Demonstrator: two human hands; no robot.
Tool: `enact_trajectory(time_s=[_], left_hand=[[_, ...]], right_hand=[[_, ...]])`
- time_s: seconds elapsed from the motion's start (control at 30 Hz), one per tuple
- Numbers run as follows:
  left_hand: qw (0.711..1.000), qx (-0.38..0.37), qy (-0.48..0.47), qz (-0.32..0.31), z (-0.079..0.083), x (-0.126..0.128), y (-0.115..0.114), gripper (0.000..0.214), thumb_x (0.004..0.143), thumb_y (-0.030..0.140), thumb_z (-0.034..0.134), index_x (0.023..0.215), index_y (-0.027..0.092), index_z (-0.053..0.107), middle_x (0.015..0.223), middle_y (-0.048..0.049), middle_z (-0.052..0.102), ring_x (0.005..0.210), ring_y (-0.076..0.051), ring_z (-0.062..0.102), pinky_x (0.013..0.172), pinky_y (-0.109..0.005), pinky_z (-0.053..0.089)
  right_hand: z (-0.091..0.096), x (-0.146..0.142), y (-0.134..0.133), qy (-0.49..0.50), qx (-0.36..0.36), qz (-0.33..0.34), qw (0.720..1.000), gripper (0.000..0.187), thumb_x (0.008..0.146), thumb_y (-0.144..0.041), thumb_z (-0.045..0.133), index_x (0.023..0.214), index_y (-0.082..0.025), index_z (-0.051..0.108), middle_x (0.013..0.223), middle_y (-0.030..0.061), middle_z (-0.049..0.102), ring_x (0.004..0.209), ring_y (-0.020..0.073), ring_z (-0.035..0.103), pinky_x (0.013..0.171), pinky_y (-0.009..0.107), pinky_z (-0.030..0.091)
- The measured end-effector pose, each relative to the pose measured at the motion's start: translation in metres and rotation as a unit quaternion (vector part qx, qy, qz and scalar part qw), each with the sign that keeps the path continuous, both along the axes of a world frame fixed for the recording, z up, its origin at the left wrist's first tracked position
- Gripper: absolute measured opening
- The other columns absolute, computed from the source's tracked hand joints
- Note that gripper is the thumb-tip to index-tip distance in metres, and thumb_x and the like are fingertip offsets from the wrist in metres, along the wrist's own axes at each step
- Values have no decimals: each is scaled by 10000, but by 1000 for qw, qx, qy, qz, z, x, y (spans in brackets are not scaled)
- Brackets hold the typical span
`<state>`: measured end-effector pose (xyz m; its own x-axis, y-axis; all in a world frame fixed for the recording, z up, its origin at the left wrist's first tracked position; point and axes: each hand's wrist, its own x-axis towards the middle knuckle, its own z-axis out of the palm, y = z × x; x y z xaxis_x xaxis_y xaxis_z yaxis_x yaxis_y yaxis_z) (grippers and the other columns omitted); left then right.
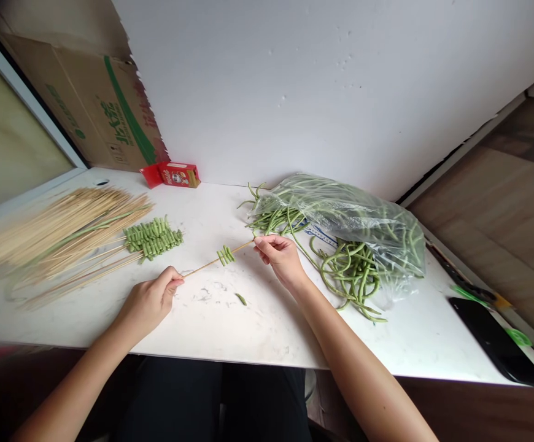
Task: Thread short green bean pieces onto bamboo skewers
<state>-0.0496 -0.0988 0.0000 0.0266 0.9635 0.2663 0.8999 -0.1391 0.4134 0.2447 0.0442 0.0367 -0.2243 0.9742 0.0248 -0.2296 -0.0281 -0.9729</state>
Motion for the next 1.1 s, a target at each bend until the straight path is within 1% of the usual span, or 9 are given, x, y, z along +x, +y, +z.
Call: enact_trajectory(time_s=[0.23, 0.4, 0.47, 0.63, 0.7, 0.83, 0.9, 0.97, 1.1], left_hand=[[1000, 7, 5, -7, -2, -2, 0, 148, 1014, 196, 423, 958, 265, 542, 816, 21, 795, 646, -203, 743, 582, -269, 419], [1000, -2, -1, -13, -4, -3, 0, 174, 967, 136, 425, 973, 267, 540, 892, 15, 819, 743, -207, 784, 610, -260, 453], [1000, -7, 1, -10, -4, -3, 0, 176, 961, 135, 425, 971, 267, 539, 888, 10, 816, 747, -209, 783, 622, -261, 460], [1000, -23, 7, -3, -1, -2, 1, 145, 1002, 199, 416, 965, 267, 538, 777, 6, 765, 681, -218, 752, 600, -268, 436], [1000, -31, 7, -1, 1, -1, 1, 154, 1030, 242, 400, 972, 267, 539, 736, 9, 739, 645, -218, 734, 595, -272, 432], [999, -32, -5, 3, 4, 1, 1, 182, 1053, 298, 377, 995, 269, 547, 778, -5, 762, 680, -225, 751, 603, -275, 453], [1000, -30, -6, 6, 5, 2, 1, 185, 1054, 304, 379, 1002, 267, 552, 792, -9, 772, 687, -229, 756, 604, -277, 459], [999, -33, -6, 9, 6, 2, 1, 176, 1050, 295, 393, 1006, 265, 561, 789, -9, 774, 672, -225, 751, 603, -276, 459], [999, -41, -3, 10, 6, 2, 1, 166, 1041, 262, 405, 1014, 263, 568, 753, -3, 759, 659, -222, 744, 596, -271, 441]], right_hand=[[-1, -2, -1, -1, 2, -7, 1000, 377, 645, -545, 997, 698, -226, 803, 624, 13, 691, 507, 108, 470, 489, 284, 312], [-1, -2, -3, -1, 8, -5, 1000, 367, 661, -539, 992, 706, -230, 800, 647, 22, 709, 515, 111, 479, 489, 284, 321], [-1, -1, -3, 1, 12, -1, 1000, 357, 674, -534, 987, 708, -233, 797, 660, 23, 715, 520, 111, 480, 491, 284, 326], [0, 0, -2, 6, 16, 13, 1000, 333, 697, -511, 979, 740, -236, 797, 680, 17, 711, 532, 110, 471, 498, 281, 337], [1, 0, -3, 18, 10, 27, 999, 329, 712, -508, 968, 762, -231, 798, 706, 25, 712, 571, 125, 500, 509, 282, 356], [5, -1, -4, 53, 5, 50, 997, 343, 812, -541, 876, 765, -218, 772, 879, 74, 748, 724, 174, 591, 553, 293, 416], [6, -1, -5, 53, 7, 42, 998, 364, 856, -557, 824, 741, -220, 747, 900, 76, 739, 760, 186, 605, 572, 299, 435], [6, -1, -5, 39, 12, 30, 999, 352, 852, -547, 821, 735, -224, 743, 889, 68, 721, 788, 195, 613, 583, 302, 444], [6, -1, -4, 6, 13, 7, 1000, 278, 778, -496, 893, 799, -234, 803, 842, 51, 696, 790, 198, 602, 585, 304, 446]])
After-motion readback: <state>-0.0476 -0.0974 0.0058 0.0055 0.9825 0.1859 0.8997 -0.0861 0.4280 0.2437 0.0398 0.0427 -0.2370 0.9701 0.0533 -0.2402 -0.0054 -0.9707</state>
